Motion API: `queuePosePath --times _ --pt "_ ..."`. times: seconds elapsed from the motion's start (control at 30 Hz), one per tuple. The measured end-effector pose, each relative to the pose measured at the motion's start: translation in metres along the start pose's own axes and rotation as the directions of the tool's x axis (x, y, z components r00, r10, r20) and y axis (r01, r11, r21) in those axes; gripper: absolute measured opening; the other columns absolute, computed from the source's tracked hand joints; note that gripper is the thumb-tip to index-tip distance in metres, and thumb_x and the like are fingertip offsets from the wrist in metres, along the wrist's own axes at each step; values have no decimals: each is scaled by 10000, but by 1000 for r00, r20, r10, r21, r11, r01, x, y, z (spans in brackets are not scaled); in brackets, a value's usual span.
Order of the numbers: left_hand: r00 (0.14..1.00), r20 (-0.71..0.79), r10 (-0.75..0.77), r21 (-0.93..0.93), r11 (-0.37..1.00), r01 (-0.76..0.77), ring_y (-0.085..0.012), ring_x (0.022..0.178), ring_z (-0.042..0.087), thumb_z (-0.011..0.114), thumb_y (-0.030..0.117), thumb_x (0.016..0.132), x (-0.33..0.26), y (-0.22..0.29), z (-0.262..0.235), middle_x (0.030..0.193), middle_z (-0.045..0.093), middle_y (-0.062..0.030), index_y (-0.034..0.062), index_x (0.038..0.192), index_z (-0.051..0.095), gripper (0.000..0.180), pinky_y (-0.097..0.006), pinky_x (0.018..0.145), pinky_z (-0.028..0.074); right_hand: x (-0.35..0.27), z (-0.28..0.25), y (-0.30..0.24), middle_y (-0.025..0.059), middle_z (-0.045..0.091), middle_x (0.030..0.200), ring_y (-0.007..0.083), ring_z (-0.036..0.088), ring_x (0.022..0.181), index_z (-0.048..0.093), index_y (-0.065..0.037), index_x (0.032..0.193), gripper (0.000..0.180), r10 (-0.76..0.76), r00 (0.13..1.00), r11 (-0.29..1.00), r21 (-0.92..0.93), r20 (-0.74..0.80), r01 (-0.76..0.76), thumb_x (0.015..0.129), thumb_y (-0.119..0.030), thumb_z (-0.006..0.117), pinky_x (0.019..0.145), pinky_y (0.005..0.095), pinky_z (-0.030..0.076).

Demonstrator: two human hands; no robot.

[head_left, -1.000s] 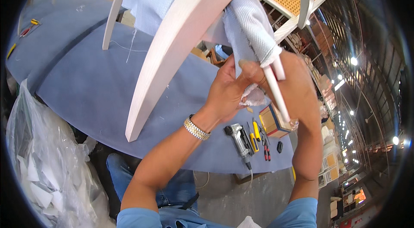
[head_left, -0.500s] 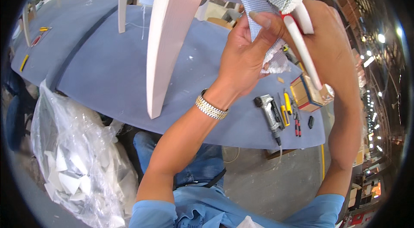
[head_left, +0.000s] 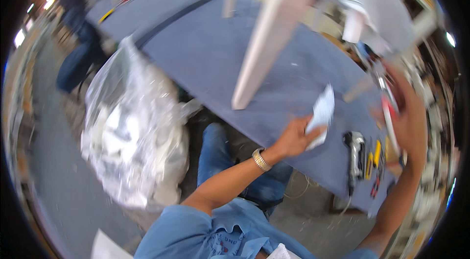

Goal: The person covers a white chair with a white mesh fabric, repeatedly folding the fabric over the edges, cutting excess with scissors, and securing it with a pneumatic staple gun. The person rotates the chair to access different sides and continues trimming and stapling until the fabric is taut.

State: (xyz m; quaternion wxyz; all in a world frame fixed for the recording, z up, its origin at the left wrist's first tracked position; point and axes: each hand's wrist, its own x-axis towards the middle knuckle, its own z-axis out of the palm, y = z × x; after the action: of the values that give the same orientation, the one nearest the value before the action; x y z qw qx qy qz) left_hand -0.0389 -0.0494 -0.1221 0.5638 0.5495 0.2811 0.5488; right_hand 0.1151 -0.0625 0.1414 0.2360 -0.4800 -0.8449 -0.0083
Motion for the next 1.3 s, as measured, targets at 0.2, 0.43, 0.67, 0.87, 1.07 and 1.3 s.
queuePosePath --times 0.2,0.43,0.67,0.87,1.07,1.3 --pt "764 -4 -645 388 703 595 -141 618 618 654 393 948 -189 -30 -113 767 659 -69 56 1139 677 389 -295 531 513 -190 25 204 122 591 1277 208 563 1171 494 34 1376 546 538 821 799 194 192 -569 886 -78 706 1057 313 381" --pt "547 -774 -319 376 462 803 -241 751 719 663 380 937 -282 84 -308 955 707 -234 -60 1309 543 589 -362 676 573 -342 21 406 215 633 1230 256 628 1088 519 76 1331 483 783 621 605 -229 1 -762 982 -240 625 963 326 465" --pt "709 -622 333 768 436 469 -329 1297 511 658 290 953 -130 118 -310 1452 445 -283 -9 1500 334 703 -391 1049 429 -203 6 323 166 582 1355 242 578 1217 530 -32 1392 454 556 753 826 136 -352 -546 1004 -264 569 1039 346 435" --pt "745 -280 606 626 703 -336 -267 1210 558 630 186 971 36 130 -91 1400 472 -193 2 1481 345 612 -368 1026 425 -3 30 306 133 664 1170 219 595 1109 608 4 1254 571 446 590 890 406 -673 -210 1024 -497 459 993 337 423" --pt "507 -307 806 871 452 -192 -230 980 601 702 133 898 90 115 -78 1144 598 -163 -19 1335 443 530 -361 885 489 93 101 349 156 607 1293 239 573 1155 480 -10 1427 825 728 549 563 815 -411 -136 987 -684 299 1035 349 392" --pt "438 -327 838 900 417 -127 -281 742 670 709 153 876 126 116 -139 879 671 -197 -18 1254 466 480 -372 699 527 68 102 302 119 582 1313 209 550 1168 430 11 1458 807 697 647 447 893 -309 -56 1002 -648 330 1023 313 395"
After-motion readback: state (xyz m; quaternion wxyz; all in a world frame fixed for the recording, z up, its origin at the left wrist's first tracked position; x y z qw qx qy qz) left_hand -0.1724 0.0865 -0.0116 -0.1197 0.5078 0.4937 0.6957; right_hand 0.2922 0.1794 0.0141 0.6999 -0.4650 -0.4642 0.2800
